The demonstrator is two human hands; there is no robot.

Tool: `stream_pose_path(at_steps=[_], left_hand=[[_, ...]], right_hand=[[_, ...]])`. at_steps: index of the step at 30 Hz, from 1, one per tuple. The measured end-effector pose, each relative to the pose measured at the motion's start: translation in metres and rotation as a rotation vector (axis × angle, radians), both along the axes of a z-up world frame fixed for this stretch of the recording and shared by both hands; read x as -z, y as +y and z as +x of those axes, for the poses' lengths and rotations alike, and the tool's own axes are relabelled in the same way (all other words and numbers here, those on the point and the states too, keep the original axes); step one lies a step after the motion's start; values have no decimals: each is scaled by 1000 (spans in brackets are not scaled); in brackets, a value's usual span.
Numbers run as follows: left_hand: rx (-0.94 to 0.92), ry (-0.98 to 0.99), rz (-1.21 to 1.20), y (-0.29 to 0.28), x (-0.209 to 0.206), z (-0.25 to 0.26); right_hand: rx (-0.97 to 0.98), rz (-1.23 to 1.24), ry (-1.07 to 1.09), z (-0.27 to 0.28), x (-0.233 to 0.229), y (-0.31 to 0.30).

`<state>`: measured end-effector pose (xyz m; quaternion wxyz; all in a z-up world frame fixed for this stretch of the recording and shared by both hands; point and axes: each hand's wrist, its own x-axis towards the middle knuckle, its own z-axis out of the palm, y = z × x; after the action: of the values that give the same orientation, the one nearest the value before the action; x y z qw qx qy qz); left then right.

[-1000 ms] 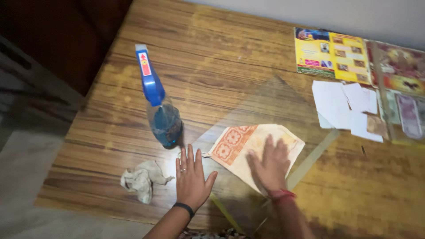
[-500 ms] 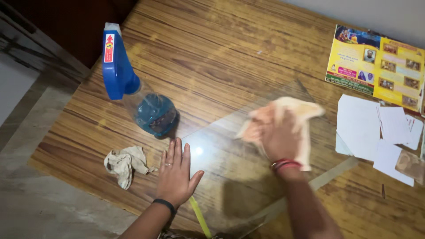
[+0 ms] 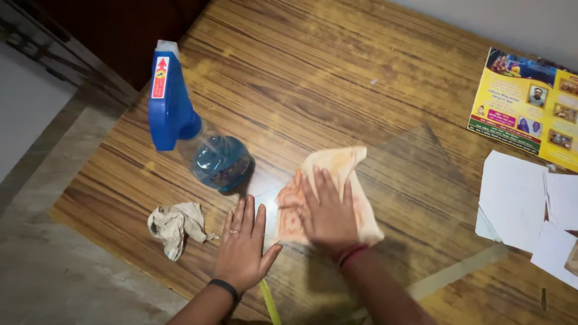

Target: The person sprays a clear glass sheet on a wooden table with a blue spray bottle and wipes it with a cloth. They flip the glass over and repeat the cleaning on the other side. Finally, they wipe the wooden table surface with the cloth.

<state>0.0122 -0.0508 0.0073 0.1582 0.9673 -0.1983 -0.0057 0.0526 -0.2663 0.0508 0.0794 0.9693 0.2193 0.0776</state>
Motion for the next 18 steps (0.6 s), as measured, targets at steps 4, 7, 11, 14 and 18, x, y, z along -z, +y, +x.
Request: stream_pose_path(at_steps=[4,7,11,14,18], left_hand=[[-2,-13,-12,-1,1,-1],[8,-31,-17,0,1,-2],[8,-22,-11,0,-1,-1],[1,2,-9,-1,-2,-2],[4,-13,-49,0,-1,-2]], right_hand=[[53,-339,46,45,-11,-60],[372,-146,57,68,10,-119],[706,226,-37,54,39,-203],[805,357,-65,14,57,-233],[886,370,-92,-50,72,-218]])
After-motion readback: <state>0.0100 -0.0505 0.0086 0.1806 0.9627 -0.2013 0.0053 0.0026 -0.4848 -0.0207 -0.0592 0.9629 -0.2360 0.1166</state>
